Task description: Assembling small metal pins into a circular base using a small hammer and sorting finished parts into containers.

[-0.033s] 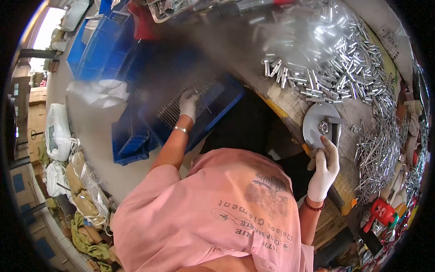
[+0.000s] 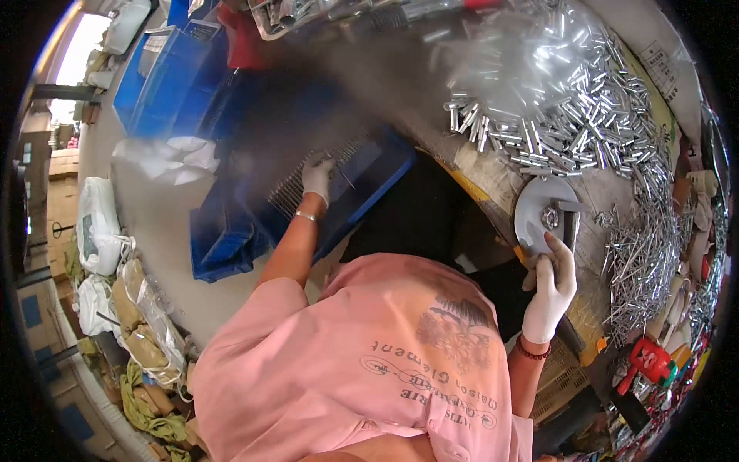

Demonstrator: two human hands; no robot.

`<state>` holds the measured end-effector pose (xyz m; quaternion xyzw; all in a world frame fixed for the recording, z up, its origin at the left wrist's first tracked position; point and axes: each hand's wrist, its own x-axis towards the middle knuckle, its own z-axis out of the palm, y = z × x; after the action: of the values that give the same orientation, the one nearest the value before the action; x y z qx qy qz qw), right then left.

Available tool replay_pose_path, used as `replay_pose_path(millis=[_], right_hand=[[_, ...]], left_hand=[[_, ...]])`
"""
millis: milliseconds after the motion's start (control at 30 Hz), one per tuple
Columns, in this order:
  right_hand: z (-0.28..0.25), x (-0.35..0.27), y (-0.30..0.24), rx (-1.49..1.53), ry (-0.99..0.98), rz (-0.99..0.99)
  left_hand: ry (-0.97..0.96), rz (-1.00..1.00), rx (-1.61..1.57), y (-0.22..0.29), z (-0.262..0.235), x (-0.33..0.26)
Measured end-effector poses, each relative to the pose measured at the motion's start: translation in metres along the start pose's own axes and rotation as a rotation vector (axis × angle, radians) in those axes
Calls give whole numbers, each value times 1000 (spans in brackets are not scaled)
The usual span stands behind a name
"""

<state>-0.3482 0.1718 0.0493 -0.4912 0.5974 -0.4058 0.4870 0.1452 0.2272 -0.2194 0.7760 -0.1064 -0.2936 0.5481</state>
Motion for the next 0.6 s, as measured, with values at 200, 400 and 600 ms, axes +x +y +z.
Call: replay_pose_path(millis=[200, 400, 600], right_hand=[[-5, -2, 8, -37, 59, 4], [-5, -3, 5, 6, 68, 37], [4, 0, -2, 49, -43, 88]], left_hand=[[159, 7, 239, -11, 35, 77], [181, 367, 485, -66, 11, 149], [400, 473, 533, -8, -3, 98]])
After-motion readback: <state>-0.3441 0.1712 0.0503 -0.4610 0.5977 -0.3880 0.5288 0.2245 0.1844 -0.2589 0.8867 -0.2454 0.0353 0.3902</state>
